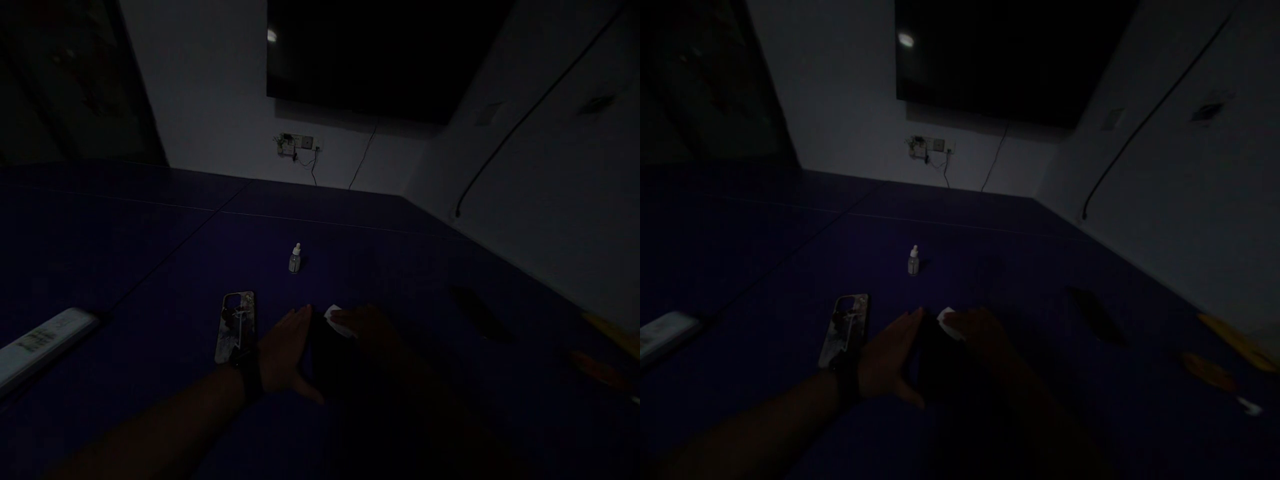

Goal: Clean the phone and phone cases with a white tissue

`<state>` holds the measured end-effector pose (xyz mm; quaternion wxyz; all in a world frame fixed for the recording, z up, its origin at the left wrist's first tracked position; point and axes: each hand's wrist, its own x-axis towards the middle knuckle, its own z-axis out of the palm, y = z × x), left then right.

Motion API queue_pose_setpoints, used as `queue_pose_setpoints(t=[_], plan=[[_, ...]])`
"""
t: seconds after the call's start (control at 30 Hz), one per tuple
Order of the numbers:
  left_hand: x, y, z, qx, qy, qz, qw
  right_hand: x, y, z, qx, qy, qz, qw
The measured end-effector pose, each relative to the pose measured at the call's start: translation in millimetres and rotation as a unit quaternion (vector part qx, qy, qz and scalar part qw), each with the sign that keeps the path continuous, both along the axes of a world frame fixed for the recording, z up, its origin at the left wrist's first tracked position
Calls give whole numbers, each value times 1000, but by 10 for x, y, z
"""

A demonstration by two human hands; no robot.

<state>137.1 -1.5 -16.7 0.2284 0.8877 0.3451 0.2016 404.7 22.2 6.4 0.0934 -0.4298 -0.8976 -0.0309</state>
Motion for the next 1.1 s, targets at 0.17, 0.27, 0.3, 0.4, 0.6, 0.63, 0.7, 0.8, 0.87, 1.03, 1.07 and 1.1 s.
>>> queue_pose_setpoints(t=[0.17, 0.27, 0.3, 0.4, 0.6, 0.63, 0.7, 0.8, 0.87, 1.03, 1.07, 1.1], plan=[[4, 5, 15, -3, 5, -5, 1000, 157, -19, 50, -6, -19, 26, 999], [2, 4, 26, -4, 4, -2, 1000, 72, -56, 43, -13, -22, 50, 998], [1, 2, 28, -3, 3, -3, 1000, 19, -63, 44, -14, -22, 47, 999], [2, -1, 28, 0, -5, -5, 1000, -98, -63, 77, -11, -23, 12, 1000], [9, -6, 20, -9, 7, 1, 1000, 33, -52, 89, -26, -53, 3, 998], [10, -7, 20, -11, 7, 3, 1000, 47, -56, 64, -32, -53, 19, 998], [12, -9, 20, -11, 1, 3, 1000, 33, -63, 14, -37, -40, 43, 998], [14, -11, 24, -9, -5, -1, 1000, -25, -54, 1, -38, -25, 26, 999], [14, -11, 26, -10, -2, 2, 1000, -21, -32, 36, -39, -35, 0, 999], [13, -13, 19, -14, 1, 2, 1000, 69, -23, 47, -54, -52, 21, 997], [14, -12, 19, -16, -1, 0, 1000, 56, -36, 26, -50, -44, 28, 997], [14, -11, 20, -17, -3, 0, 1000, 29, -52, 5, -43, -34, 30, 998]])
